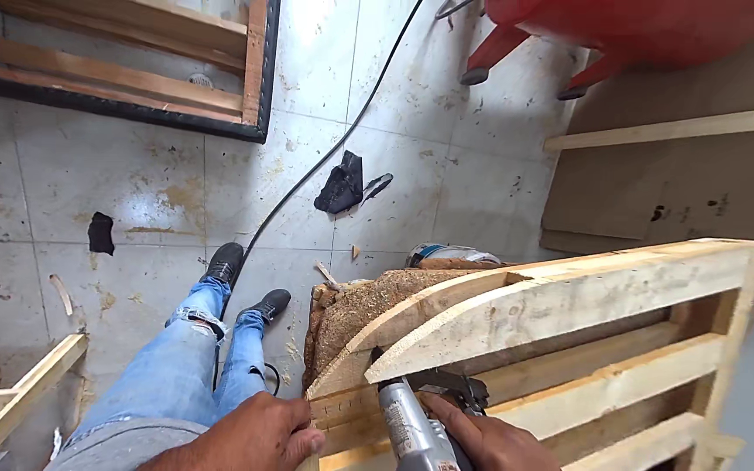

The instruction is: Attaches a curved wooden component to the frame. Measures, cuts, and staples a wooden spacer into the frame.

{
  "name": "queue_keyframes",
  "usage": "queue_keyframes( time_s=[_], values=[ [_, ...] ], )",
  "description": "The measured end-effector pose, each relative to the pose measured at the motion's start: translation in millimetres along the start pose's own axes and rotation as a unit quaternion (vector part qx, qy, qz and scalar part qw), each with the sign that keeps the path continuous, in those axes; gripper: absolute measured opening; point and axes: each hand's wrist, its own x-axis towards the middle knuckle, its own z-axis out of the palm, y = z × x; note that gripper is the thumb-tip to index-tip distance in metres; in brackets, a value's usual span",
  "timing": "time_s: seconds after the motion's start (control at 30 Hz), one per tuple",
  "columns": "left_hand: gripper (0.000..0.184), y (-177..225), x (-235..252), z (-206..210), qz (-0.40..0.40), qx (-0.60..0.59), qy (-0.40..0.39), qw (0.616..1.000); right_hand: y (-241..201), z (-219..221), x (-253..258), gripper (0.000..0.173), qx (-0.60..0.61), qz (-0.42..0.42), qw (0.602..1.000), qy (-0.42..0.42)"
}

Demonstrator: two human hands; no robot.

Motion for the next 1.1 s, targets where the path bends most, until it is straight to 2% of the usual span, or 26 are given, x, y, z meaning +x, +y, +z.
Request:
queue_keyframes(
  time_s=[0.07,0.13,0.3,0.4,0.47,0.53,0.6,0.73,0.8,0.9,1.0,1.07,1.1],
  values=[
    [0.047,6,-4,3,-0.022,0.015,0.015,1.000,10,2,-5,0.067,0.003,-0.051,0.999,0.007],
    [0.047,11,-7,6,-0.037,0.030,0.026,0.999,17,1,-13,0.067,0.020,-0.078,0.997,0.003],
    [0.046,12,-6,7,-0.053,0.040,0.033,0.997,19,-4,-32,0.066,0.075,-0.084,0.993,0.035],
    [0.046,16,-5,7,-0.058,0.047,0.046,0.996,42,-11,-45,0.064,0.130,-0.002,0.984,0.122],
    [0.046,17,-6,9,-0.064,0.055,0.051,0.995,70,-15,-57,0.050,0.127,0.054,0.967,0.215],
    [0.046,19,-6,9,-0.075,0.060,0.054,0.994,88,-25,-75,0.035,0.156,0.134,0.933,0.296],
    [0.046,22,-6,10,-0.091,0.058,0.060,0.992,90,-45,-92,0.034,0.165,0.220,0.897,0.346],
    [0.041,25,-6,11,-0.097,0.053,0.075,0.991,64,-84,-138,0.033,0.075,0.308,0.866,0.387],
    [0.040,28,-4,9,-0.099,0.046,0.075,0.991,41,-95,-165,0.025,0.028,0.318,0.867,0.381],
    [0.041,31,-4,8,-0.099,0.068,0.072,0.990,-1,-80,-192,0.027,0.021,0.323,0.886,0.332],
    [0.041,34,-3,6,-0.093,0.089,0.071,0.989,-48,-33,-201,0.033,0.154,0.345,0.879,0.290],
    [0.041,35,-4,4,-0.092,0.100,0.065,0.989,-76,11,-205,0.029,0.348,0.338,0.831,0.271],
    [0.041,35,-4,2,-0.091,0.106,0.062,0.988,-89,34,-207,0.033,0.461,0.328,0.783,0.259]
  ],
)
